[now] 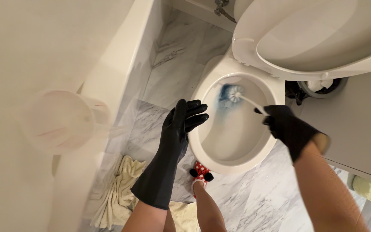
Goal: The person scrubs the inside of a toilet bowl with a brush and blue cleaner, then rinses the brush and flushes the toilet. They wipe the toilet seat, lid, and tank with a green cloth and spray cleaner.
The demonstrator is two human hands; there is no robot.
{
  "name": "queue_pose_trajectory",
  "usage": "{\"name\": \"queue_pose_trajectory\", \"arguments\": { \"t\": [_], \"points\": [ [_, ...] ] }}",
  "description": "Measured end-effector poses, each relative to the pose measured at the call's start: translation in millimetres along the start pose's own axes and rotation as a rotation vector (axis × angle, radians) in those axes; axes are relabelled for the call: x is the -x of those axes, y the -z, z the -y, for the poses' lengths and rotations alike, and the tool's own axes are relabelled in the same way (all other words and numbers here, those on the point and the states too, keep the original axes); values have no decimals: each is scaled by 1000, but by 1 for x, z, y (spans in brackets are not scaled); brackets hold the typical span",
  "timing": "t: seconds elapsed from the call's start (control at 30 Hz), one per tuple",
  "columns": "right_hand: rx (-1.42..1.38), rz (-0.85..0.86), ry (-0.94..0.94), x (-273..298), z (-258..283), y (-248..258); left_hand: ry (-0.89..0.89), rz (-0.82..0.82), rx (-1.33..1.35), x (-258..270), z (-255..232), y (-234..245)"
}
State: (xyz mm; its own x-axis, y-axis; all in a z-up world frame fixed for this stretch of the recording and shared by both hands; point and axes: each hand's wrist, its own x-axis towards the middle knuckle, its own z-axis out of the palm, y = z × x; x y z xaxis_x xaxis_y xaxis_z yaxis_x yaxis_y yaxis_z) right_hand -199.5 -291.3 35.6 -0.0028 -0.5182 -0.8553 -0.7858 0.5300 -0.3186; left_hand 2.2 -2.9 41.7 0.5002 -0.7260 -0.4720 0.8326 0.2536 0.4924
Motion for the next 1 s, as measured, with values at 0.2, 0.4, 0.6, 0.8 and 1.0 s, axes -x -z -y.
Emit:
{"name": "queue_pose_trajectory", "arguments": {
  "t": [0.2,0.4,0.6,0.8,1.0],
  "points": [
    [-172,21,-47,-17,-12,38,-34,3,-6,-4,-10,0],
    [-211,-31,-40,-105,-14,-35,-24,0,-18,-4,-4,10],
    [-51,-107,-175,-76,5,-65,-32,-29,-25,3,-1,11],
    [-77,-93,76,46,13,-20,-28,-2,-9,9,-14,5],
    [-162,11,83,20,32,-29,-52,19,-5,4,-15,6]
  ]
}}
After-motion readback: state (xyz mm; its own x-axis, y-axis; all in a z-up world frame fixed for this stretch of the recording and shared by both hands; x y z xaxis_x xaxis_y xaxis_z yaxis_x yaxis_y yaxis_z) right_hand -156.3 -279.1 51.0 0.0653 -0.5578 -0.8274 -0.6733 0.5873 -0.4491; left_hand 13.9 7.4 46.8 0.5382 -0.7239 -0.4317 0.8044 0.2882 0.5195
